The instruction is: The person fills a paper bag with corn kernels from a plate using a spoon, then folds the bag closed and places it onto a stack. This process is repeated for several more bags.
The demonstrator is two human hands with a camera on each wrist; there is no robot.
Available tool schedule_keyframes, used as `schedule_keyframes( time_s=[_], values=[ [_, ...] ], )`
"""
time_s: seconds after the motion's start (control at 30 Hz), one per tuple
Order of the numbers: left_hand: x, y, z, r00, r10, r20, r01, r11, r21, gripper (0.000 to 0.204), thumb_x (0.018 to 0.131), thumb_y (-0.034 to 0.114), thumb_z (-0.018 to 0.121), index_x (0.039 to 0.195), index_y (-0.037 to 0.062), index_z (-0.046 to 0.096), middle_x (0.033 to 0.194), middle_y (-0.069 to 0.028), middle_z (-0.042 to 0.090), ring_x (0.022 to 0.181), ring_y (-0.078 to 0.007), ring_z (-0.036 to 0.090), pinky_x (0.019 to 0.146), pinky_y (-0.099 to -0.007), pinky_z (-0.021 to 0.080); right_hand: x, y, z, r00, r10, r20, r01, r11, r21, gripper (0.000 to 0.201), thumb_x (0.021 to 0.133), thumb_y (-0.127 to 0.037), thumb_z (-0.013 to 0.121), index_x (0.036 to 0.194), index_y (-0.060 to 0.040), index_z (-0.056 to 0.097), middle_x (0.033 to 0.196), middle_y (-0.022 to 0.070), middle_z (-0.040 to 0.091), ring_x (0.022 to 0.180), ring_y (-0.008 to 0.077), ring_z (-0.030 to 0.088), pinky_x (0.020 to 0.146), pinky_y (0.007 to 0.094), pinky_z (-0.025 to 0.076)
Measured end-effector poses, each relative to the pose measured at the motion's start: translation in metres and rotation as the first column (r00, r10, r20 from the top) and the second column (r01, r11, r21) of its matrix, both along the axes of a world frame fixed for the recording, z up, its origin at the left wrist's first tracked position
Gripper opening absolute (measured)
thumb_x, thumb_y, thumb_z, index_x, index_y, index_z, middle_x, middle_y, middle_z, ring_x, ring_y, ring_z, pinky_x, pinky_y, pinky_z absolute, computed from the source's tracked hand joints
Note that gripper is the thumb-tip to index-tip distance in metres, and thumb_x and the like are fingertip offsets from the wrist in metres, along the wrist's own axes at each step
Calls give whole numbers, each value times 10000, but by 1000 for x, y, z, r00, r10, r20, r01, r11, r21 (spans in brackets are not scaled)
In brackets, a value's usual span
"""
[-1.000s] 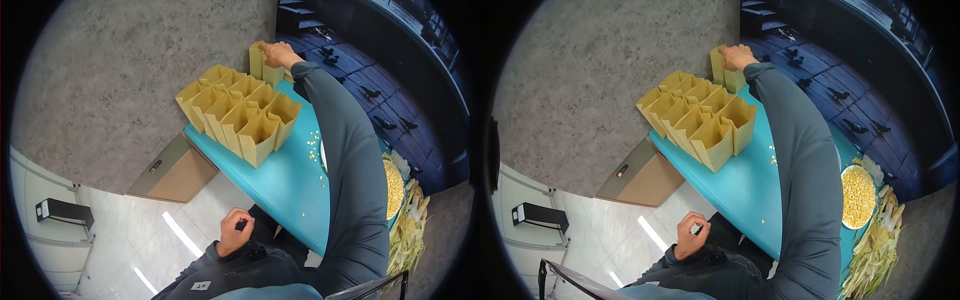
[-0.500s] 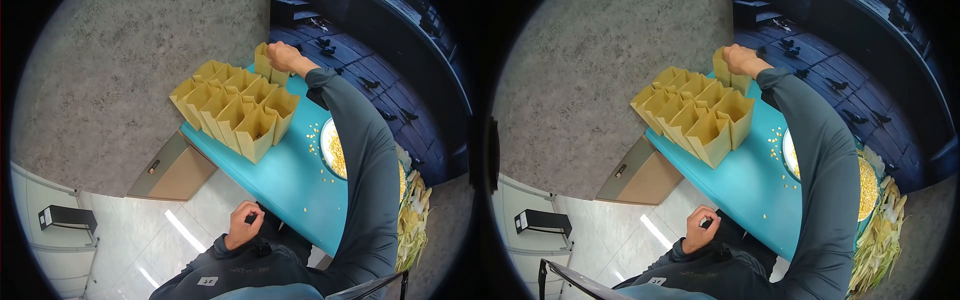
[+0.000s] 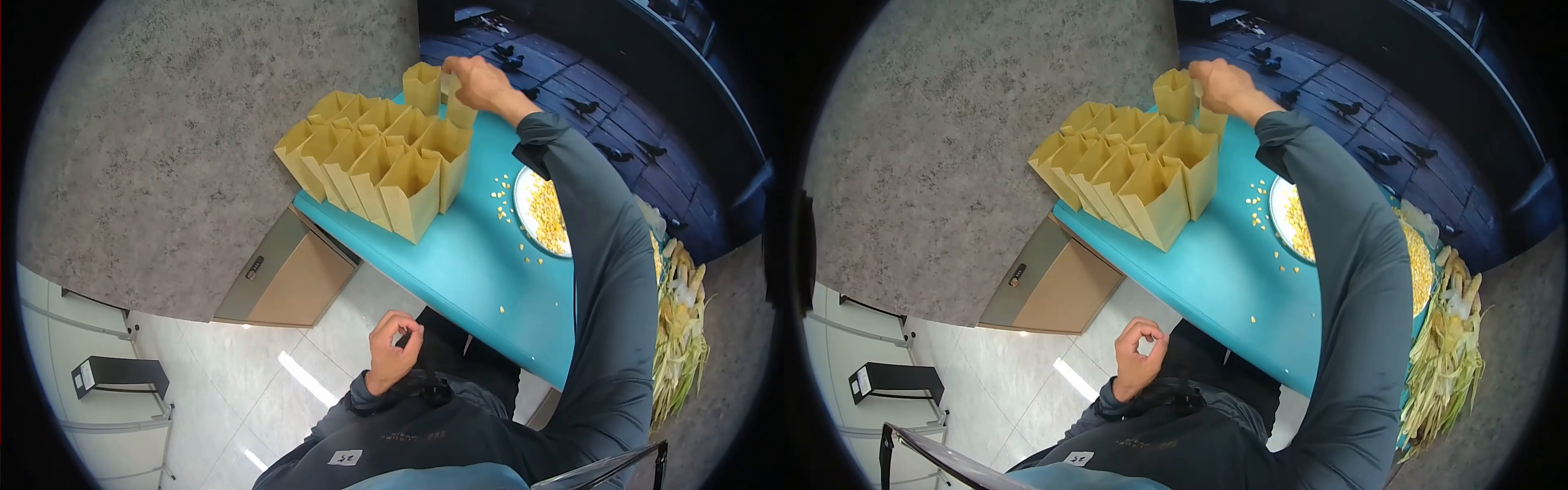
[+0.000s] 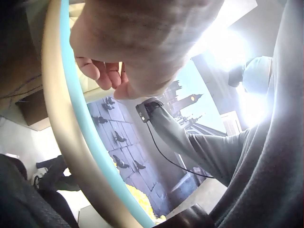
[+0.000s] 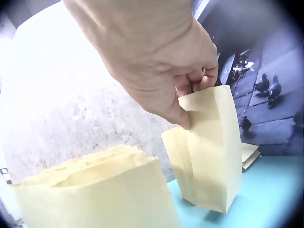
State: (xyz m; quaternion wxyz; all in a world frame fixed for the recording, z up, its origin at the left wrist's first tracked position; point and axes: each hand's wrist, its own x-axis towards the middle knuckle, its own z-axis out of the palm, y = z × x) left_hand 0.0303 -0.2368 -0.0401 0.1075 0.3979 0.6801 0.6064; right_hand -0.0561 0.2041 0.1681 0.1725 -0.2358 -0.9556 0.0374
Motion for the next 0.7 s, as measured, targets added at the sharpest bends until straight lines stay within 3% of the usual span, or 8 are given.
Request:
schedule_keyframes(
  time_s=[0.07,0.27,0.33,0.4,0.43,0.6,0.67,0.7],
  values=[
    [-4,4,5,1000,-14,-18,14,1000,14,138,863,-56,772,912,32,678,918,-99,701,772,-194,635,705,-307,503,23,5,8,999,29,-45,-29,1000,3,505,887,-42,683,1381,-146,692,1262,213,755,1198,418,714,1008,502,586],
    [-13,42,49,972,-107,-209,132,986,106,312,819,-7,843,1070,28,661,1047,-116,689,861,-210,627,765,-326,516,133,-44,42,961,104,-254,-87,993,77,348,820,-118,711,1160,-59,755,1094,203,782,1062,414,736,943,488,590],
    [-16,65,69,944,-142,-298,176,980,91,442,792,42,894,1163,23,655,1133,-132,691,985,-241,674,827,-345,551,168,-67,46,946,133,-294,-103,988,115,308,812,-138,719,1101,-40,759,1046,203,781,1017,408,740,918,482,590],
    [-13,92,93,936,-191,-295,226,970,87,625,754,124,955,1275,16,626,1258,-151,669,1150,-276,673,925,-382,570,200,-93,48,901,242,-361,-202,969,143,242,808,-137,699,1010,-6,728,925,161,756,856,303,747,809,402,596],
    [-13,106,101,929,-218,-299,247,967,63,765,735,169,978,1370,17,579,1321,-162,641,1219,-290,648,984,-404,557,215,-108,50,916,215,-338,-211,976,48,233,802,-140,692,990,-5,714,898,129,739,819,249,717,780,370,580],
    [-12,173,97,877,-321,-359,335,942,-24,1157,670,311,1027,1580,-5,387,1437,-228,566,1362,-373,573,1093,-455,522,264,-153,28,919,195,-343,-234,969,-76,222,798,-139,691,981,-15,718,878,107,728,787,230,677,780,361,572],
    [-9,180,91,733,-675,90,678,735,-5,1269,652,357,1038,1629,-6,314,1441,-231,555,1391,-374,547,1125,-471,507,276,-158,13,916,186,-355,-261,949,-177,219,794,-141,694,969,-12,719,893,110,734,811,225,693,791,359,577],
    [-4,179,88,725,-683,85,686,727,-7,1269,652,357,1038,1629,-6,314,1441,-231,555,1391,-374,547,1125,-471,507,278,-158,3,890,203,-409,-291,942,-168,250,790,-203,722,938,-2,732,829,134,731,769,259,699,718,381,558]
  ],
)
